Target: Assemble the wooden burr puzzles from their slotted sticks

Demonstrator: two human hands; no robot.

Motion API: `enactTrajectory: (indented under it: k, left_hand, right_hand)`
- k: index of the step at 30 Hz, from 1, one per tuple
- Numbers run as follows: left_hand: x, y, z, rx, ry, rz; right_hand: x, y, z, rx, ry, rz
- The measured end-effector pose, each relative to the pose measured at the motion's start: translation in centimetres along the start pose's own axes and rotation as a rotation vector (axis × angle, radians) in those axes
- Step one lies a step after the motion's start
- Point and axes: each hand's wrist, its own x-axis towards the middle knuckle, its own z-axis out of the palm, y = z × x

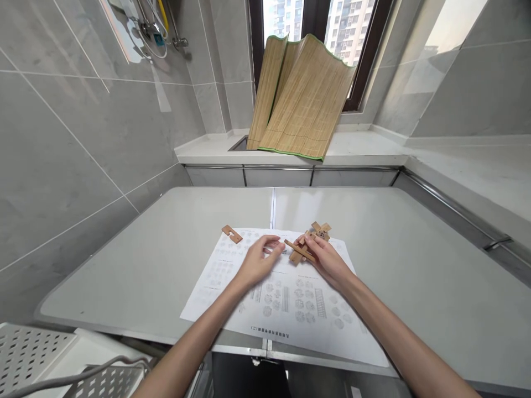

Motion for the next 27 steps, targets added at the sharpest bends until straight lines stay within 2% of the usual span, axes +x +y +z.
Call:
enactTrajectory:
  k: [4,8,18,23,27]
  left_hand:
    - [0.1,1.7,3.7,-0.212,-0.075,0.015]
    - [0.5,2.8,5.3,-0.305,-0.062,0.038]
    - [0.8,1.9,5.2,-0.258,-0.037,-0.011]
    - [0.5,2.2,4.7,-0.209,-0.044,-0.021]
    - [0.1,2.1,4.2,-0.240,-0.115,-0.015]
  right_hand:
    - [-0.1,0.1,0.4,0.046,-0.030,-0.047]
    - [0.0,0.4,0.3,-0.013,-0.047,-0.118]
    - [0.1,-0.4,-0.1,-0.221,0.069,-0.242]
    - [0.2,-0.2,-0.6,-0.181,0.098,-0.231]
    - [0.2,-0.1,-0.5,-0.165,0.082,-0.233]
